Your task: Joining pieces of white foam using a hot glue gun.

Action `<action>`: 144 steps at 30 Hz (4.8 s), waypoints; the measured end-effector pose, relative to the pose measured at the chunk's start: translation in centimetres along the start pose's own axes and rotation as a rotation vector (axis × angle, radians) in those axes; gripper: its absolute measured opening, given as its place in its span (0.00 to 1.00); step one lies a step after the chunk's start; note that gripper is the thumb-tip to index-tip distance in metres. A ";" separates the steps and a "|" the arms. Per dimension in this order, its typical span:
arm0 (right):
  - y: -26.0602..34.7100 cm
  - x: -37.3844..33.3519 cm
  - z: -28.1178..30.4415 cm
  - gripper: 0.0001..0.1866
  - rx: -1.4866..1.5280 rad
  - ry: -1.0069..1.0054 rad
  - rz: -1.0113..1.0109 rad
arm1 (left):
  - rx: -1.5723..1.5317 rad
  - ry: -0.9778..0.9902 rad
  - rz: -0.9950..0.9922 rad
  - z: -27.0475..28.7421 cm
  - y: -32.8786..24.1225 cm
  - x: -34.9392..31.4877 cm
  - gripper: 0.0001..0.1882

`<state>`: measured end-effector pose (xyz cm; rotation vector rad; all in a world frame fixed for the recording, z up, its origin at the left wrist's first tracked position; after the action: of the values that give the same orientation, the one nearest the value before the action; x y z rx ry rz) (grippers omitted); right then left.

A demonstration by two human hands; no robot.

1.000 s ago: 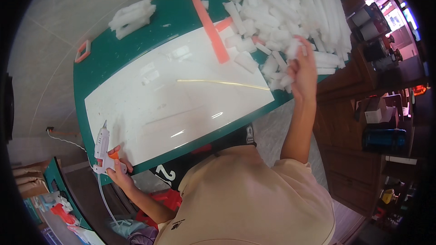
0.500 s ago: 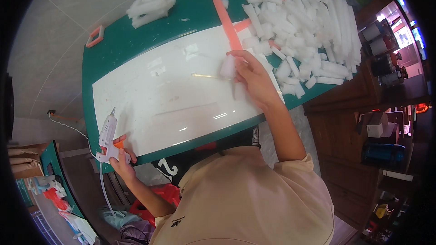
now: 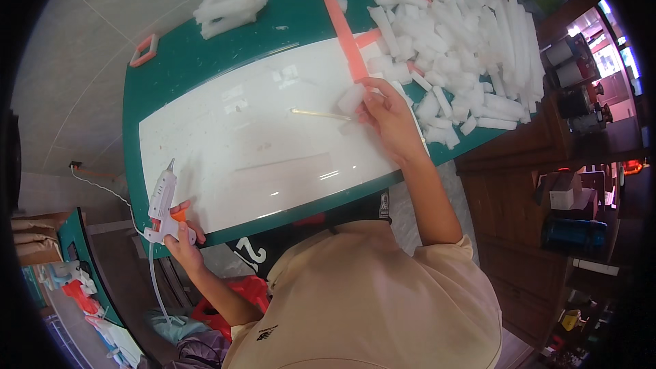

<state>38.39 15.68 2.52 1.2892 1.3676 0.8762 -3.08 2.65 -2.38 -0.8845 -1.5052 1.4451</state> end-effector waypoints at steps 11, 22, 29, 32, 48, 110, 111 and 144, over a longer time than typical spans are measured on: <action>-0.1 -0.5 1.0 0.14 -0.085 -0.010 -0.016 | 0.050 0.007 -0.060 -1.3 -1.6 0.0 0.22; 0.3 -2.5 2.4 0.12 -0.503 -0.012 0.135 | 0.069 -0.058 -0.050 -1.0 -1.1 -0.1 0.20; 0.1 -3.6 2.9 0.12 -0.455 -0.041 0.127 | 0.069 0.006 -0.011 0.0 -0.2 0.2 0.22; 0.1 -4.1 2.5 0.13 -0.404 -0.046 0.144 | 0.057 0.006 -0.003 -0.2 -0.3 0.1 0.22; 0.3 -5.3 2.4 0.13 -0.327 0.270 -0.018 | 0.071 -0.027 -0.047 -1.1 -0.9 -0.1 0.19; 2.6 -3.6 7.9 0.10 -0.571 -0.038 -0.024 | 0.086 0.002 -0.046 -0.7 -0.9 0.4 0.24; 2.7 -3.6 7.7 0.10 -0.547 -0.030 -0.021 | 0.086 0.000 -0.047 -0.7 -1.0 0.3 0.24; 7.5 -3.5 4.8 0.10 -0.459 0.038 0.126 | 0.096 -0.015 -0.029 -0.6 -0.9 0.0 0.19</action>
<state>44.53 12.83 9.33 1.0102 1.0389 1.2240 -2.52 2.84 -1.54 -0.7925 -1.4414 1.4936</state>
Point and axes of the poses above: each hand's wrist, its own x-axis towards the middle knuckle, its own z-axis out of the back of the hand, y = z × x, the point moved 3 cm from there along x, towards the middle knuckle, and after that the axes turned 2 degrees about -y, right-handed, at the moved point
